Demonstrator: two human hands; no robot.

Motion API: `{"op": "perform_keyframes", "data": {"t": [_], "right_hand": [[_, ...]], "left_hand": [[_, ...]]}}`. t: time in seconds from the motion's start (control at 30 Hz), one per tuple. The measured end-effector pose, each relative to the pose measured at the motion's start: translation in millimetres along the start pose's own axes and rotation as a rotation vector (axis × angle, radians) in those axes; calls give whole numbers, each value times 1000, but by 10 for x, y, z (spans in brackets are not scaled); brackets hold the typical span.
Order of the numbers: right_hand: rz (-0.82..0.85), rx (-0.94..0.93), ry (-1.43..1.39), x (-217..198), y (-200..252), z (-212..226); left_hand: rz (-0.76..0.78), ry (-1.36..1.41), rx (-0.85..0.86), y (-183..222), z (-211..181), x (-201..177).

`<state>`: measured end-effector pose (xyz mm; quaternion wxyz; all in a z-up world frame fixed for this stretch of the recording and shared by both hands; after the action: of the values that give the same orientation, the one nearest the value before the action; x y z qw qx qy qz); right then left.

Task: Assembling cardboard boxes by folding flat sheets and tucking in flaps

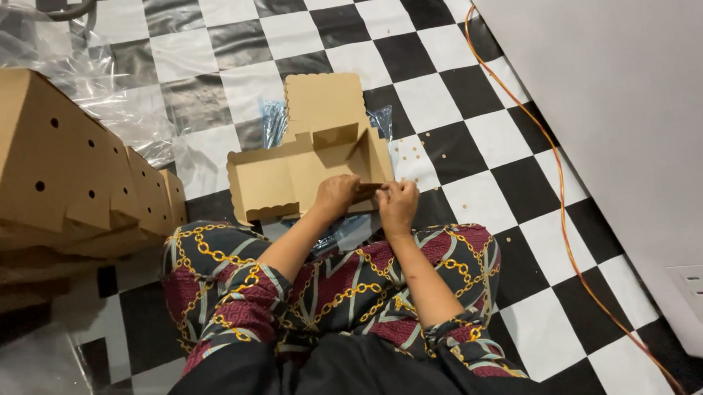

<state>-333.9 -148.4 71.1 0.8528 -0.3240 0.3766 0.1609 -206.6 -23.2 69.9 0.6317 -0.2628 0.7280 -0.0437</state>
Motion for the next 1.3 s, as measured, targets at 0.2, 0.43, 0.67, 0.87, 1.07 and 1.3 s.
{"op": "perform_keyframes", "data": {"t": [0.2, 0.43, 0.67, 0.87, 1.07, 1.3], "right_hand": [[466, 514, -325, 825, 185, -410], [485, 993, -780, 111, 251, 248], [485, 1143, -841, 895, 347, -277], [498, 1293, -1218, 241, 279, 142], [490, 1291, -1289, 429, 292, 56], [491, 1226, -1190, 281, 254, 187]], "left_hand": [[24, -110, 146, -147, -166, 118], [22, 413, -89, -256, 107, 414], [147, 492, -182, -277, 89, 274], [78, 861, -445, -190, 252, 297], [48, 1052, -508, -135, 293, 383], [-10, 1265, -596, -107, 276, 312]]}}
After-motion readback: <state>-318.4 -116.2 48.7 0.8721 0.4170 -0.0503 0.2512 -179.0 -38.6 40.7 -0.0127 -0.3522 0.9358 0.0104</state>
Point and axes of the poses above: each hand's wrist, its own y-axis away from the middle knuckle, its own x-axis out of the palm, z = x × y, the point moved 4 cm from there along -y, towards the middle knuckle, and after that the axes turned 15 degrees about x, right-handed, at the moved point
